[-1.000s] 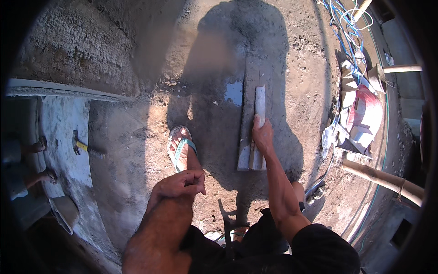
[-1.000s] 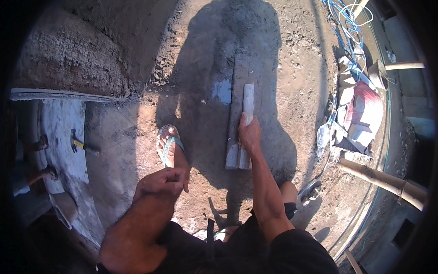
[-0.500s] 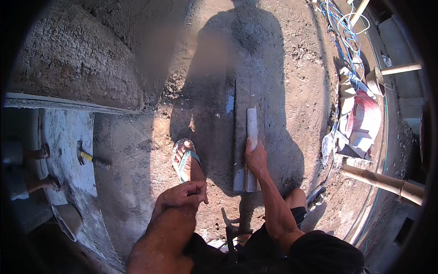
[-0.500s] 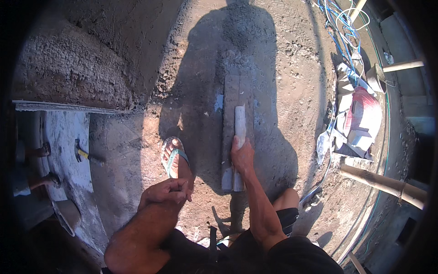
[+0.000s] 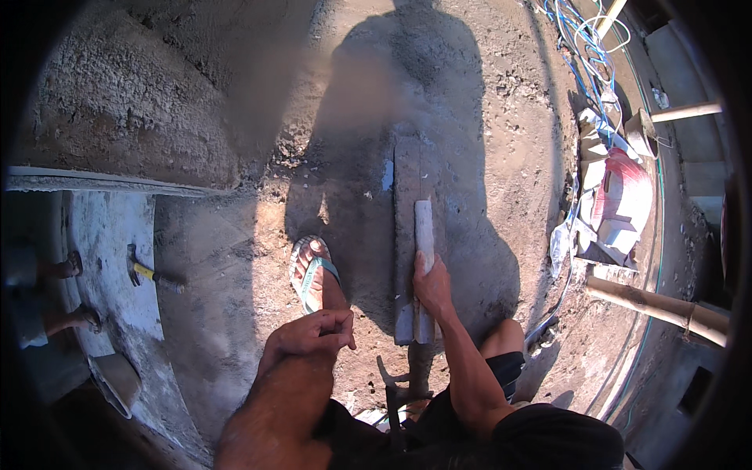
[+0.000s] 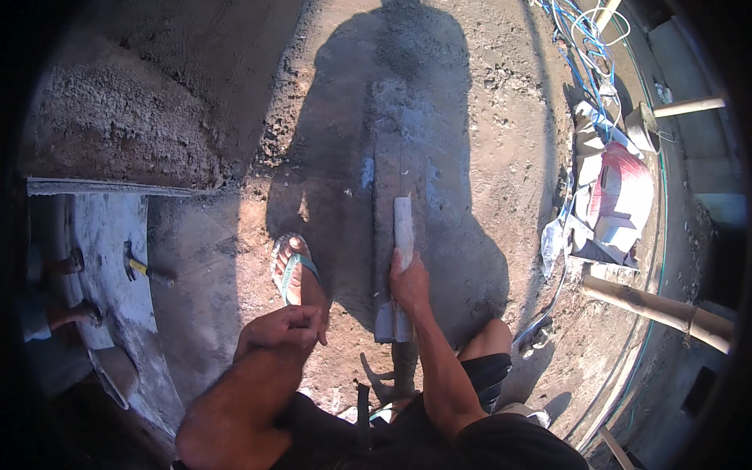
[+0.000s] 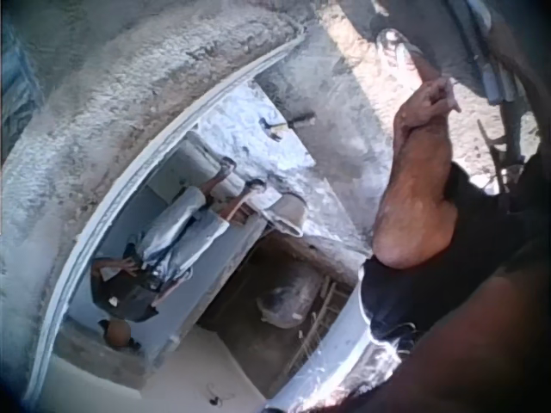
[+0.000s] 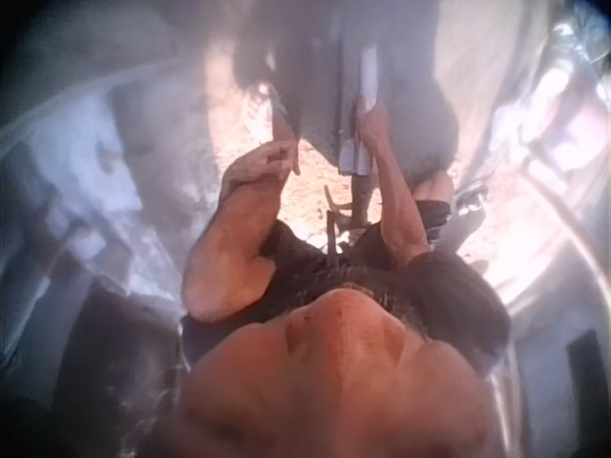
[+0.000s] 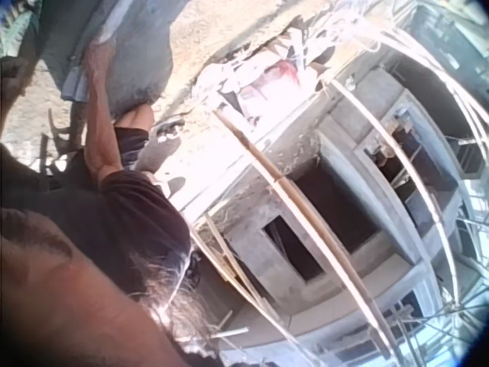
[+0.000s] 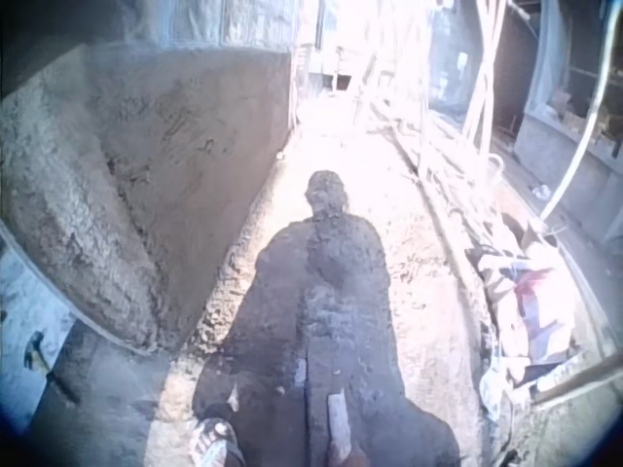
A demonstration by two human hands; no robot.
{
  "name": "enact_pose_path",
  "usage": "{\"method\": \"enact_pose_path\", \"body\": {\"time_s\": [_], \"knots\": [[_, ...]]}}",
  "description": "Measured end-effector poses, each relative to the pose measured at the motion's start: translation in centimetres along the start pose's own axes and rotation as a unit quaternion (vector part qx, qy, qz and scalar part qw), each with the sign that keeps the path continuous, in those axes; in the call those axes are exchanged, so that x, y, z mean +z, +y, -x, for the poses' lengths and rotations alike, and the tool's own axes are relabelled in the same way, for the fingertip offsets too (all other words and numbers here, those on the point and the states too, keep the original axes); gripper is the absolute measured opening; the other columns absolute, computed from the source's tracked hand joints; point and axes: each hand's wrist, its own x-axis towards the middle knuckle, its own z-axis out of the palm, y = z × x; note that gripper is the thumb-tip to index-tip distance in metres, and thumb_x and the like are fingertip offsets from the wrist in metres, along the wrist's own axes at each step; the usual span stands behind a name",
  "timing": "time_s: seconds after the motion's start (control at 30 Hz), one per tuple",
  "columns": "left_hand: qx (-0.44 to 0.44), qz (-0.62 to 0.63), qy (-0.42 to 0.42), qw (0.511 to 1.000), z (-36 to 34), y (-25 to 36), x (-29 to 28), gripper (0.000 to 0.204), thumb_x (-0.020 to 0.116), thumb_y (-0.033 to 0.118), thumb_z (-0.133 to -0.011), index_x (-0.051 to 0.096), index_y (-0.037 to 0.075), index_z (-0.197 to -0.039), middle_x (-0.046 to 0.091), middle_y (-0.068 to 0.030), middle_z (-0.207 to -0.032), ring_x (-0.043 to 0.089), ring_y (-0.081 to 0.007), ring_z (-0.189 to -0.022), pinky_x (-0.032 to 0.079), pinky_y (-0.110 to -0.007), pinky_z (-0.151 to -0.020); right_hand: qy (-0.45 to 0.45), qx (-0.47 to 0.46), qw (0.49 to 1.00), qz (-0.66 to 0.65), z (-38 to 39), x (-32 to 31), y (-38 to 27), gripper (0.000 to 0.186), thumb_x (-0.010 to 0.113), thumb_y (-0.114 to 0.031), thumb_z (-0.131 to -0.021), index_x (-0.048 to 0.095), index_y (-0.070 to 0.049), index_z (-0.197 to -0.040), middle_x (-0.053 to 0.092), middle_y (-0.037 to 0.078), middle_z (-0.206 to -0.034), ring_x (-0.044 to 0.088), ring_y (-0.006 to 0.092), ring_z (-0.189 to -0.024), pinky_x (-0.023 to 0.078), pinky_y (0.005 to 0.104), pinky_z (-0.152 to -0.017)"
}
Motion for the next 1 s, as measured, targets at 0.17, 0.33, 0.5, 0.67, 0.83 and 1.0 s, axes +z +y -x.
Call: {"method": "enact_pose_path", "body": {"time_s": [0.17,0.33,0.5,0.67,0.83,1.0], "knots": [[-0.008,-0.012,0.002,1.000,-0.2,0.2,-0.1,0.022,0.064,0.023,-0.092,0.053,0.004,-0.091,0.059,-0.0052,-0.095,0.056,-0.0124,-0.093,0.046,-0.029,-0.084,-0.022,0.019,0.999,-0.040,-1.2,-0.1,-0.3,0.050,0.049,-0.042,-0.097,0.056,0.007,-0.109,0.065,0.034,-0.096,0.065,0.0469,-0.095,0.050,0.0515,-0.084],[-0.015,0.000,0.004,1.000,-0.2,0.0,-0.3,0.022,0.065,0.022,-0.092,0.053,0.005,-0.091,0.059,-0.0053,-0.095,0.056,-0.0124,-0.093,0.046,-0.029,-0.084,0.033,0.089,0.995,-0.034,-0.6,-0.5,1.8,0.052,0.048,-0.042,-0.097,0.055,0.007,-0.112,0.064,0.034,-0.096,0.065,0.0480,-0.093,0.050,0.0521,-0.083],[-0.020,0.006,0.004,1.000,-0.2,-0.3,-0.8,0.022,0.065,0.022,-0.091,0.053,0.005,-0.091,0.059,-0.0053,-0.095,0.056,-0.0125,-0.094,0.046,-0.029,-0.084,0.103,-0.079,0.991,-0.026,-8.2,-1.3,0.2,0.055,0.049,-0.043,-0.096,0.057,0.009,-0.113,0.065,0.033,-0.095,0.064,0.0492,-0.092,0.049,0.0521,-0.080],[-0.022,0.019,0.006,1.000,0.0,-0.5,-0.8,0.021,0.065,0.022,-0.091,0.053,0.005,-0.090,0.059,-0.0054,-0.096,0.056,-0.0125,-0.094,0.046,-0.029,-0.084,0.009,-0.036,0.999,-0.020,-19.7,-2.7,-5.9,0.057,0.044,-0.044,-0.096,0.067,0.008,-0.092,0.067,0.030,-0.083,0.067,0.0458,-0.089,0.050,0.0507,-0.079],[-0.024,0.027,0.009,0.999,0.5,-0.6,-0.9,0.021,0.066,0.022,-0.091,0.053,0.005,-0.090,0.059,-0.0054,-0.096,0.056,-0.0125,-0.095,0.046,-0.029,-0.085,-0.035,-0.034,0.999,-0.012,-19.9,-3.6,-7.2,0.063,0.043,-0.049,-0.097,0.065,0.010,-0.097,0.065,0.033,-0.084,0.067,0.0454,-0.087,0.051,0.0497,-0.077],[-0.024,0.032,0.009,0.999,0.5,-0.8,-1.2,0.021,0.066,0.022,-0.091,0.053,0.005,-0.090,0.059,-0.0055,-0.096,0.056,-0.0125,-0.095,0.045,-0.029,-0.085,0.099,-0.104,0.987,0.068,-17.1,-3.7,-7.0,0.062,0.042,-0.047,-0.097,0.064,0.011,-0.093,0.065,0.028,-0.074,0.068,0.0420,-0.076,0.051,0.0492,-0.071]]}}
